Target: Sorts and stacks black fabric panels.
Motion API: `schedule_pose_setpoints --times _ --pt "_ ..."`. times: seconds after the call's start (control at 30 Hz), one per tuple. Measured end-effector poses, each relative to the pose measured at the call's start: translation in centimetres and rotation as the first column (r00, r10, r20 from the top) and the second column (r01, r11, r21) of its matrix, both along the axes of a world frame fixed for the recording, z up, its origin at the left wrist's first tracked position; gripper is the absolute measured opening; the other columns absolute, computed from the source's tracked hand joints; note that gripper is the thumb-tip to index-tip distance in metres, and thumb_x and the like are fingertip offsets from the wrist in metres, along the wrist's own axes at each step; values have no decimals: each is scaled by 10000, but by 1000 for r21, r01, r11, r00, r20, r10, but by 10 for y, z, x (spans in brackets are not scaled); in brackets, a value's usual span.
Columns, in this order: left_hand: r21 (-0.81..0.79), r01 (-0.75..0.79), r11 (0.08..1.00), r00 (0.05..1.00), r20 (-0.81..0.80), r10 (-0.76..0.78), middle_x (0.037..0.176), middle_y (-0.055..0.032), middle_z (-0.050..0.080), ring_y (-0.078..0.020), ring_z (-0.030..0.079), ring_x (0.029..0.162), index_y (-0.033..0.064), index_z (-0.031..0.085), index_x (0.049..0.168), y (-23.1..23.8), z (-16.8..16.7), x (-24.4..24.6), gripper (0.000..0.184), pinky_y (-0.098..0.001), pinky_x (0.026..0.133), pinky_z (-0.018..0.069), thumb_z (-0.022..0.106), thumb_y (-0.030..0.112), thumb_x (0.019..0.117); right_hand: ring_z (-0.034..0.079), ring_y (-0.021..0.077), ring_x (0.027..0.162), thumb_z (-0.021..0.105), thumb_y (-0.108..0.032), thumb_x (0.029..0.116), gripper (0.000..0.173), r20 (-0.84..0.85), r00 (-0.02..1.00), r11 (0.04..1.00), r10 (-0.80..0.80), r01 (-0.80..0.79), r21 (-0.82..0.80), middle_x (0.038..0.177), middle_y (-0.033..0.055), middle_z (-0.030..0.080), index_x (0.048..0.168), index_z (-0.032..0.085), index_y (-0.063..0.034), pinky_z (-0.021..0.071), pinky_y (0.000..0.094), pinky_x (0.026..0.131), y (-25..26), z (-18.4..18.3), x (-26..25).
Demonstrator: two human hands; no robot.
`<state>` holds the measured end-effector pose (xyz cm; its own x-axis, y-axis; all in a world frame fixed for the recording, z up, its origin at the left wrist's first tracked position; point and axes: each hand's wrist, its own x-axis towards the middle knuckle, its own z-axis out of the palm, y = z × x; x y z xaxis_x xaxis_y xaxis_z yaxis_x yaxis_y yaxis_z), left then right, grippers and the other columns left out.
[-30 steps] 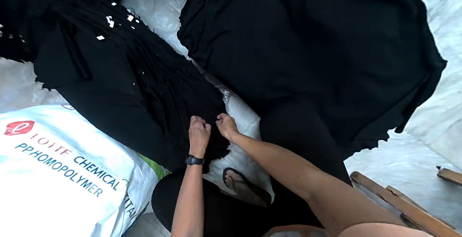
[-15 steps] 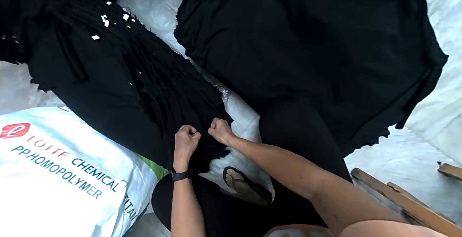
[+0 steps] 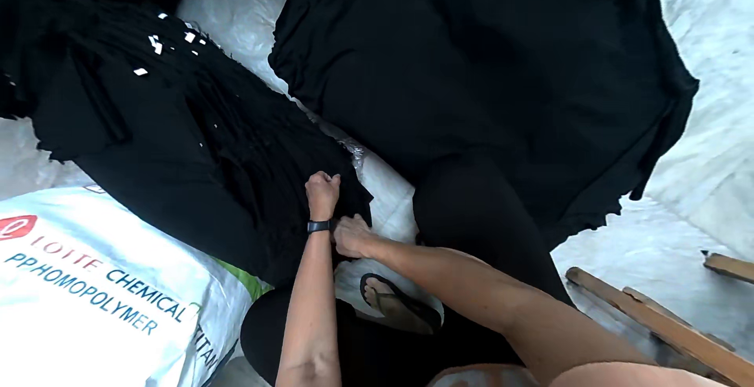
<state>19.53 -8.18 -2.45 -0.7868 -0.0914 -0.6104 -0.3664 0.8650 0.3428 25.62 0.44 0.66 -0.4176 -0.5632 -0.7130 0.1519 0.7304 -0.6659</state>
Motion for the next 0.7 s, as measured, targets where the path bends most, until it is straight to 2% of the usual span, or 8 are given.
schedule_pose_setpoints --times 0.13,0.2,0.27,0.37,0.43,0.5,0.57,0.7 --pt "118 -104 988 992 77 95 989 -258 705 -364 711 876 -97 650 1073 -21 10 -1 366 -541 855 565 686 260 1001 539 329 1329 480 -114 1045 288 110 865 860 -490 458 225 1362 194 610 1267 636 -19 403 538 1078 8 -7 -8" --pt "118 -146 982 987 81 137 977 -228 709 -322 711 879 -83 658 1057 -24 16 -1 340 -508 870 566 684 252 1004 517 341 1351 481 -79 1050 310 84 736 731 -672 640 237 1416 196 563 1333 598 -23 402 525 1105 11 -18 -14" --pt "80 -146 986 989 40 143 875 -207 663 -307 657 807 -74 650 975 -26 28 4 284 -514 803 537 681 208 996 531 364 1324 503 -41 1041 320 35 596 591 -802 784 191 1418 207 547 1350 582 -11 443 520 1081 14 -31 -22" --pt "61 -146 987 989 -7 147 795 -169 614 -272 621 741 -53 611 907 -39 49 18 211 -487 749 528 696 132 962 585 380 1246 579 -73 1032 317 52 496 498 -867 860 107 1372 223 585 1342 609 -15 479 539 1033 15 -49 -29" --pt "99 -175 980 983 -39 179 798 -149 603 -234 618 732 -61 604 899 -55 57 27 192 -441 750 543 703 96 949 583 403 1244 627 -122 1018 331 67 518 522 -853 845 114 1366 241 587 1331 624 -14 477 573 1021 15 -55 -31" --pt "154 -226 962 968 -73 239 771 -98 582 -165 605 698 -42 577 865 -69 56 35 178 -365 719 549 697 66 941 597 410 1217 647 -168 1011 272 60 550 550 -833 812 197 1306 248 617 1225 663 -1 485 594 982 15 -51 -33" --pt "194 -250 949 960 -75 268 744 -68 551 -130 582 673 -24 547 843 -73 54 39 184 -329 702 545 686 43 943 597 395 1210 591 -154 1033 213 61 554 549 -831 796 256 1282 243 622 1150 670 6 477 577 971 15 -42 -35" --pt "178 -219 959 969 -79 235 722 -58 543 -122 558 647 -7 543 831 -66 55 37 192 -316 673 517 689 49 942 600 394 1219 597 -106 1029 328 62 509 512 -859 845 154 1299 235 624 1343 580 -16 480 562 1007 15 -51 -33"
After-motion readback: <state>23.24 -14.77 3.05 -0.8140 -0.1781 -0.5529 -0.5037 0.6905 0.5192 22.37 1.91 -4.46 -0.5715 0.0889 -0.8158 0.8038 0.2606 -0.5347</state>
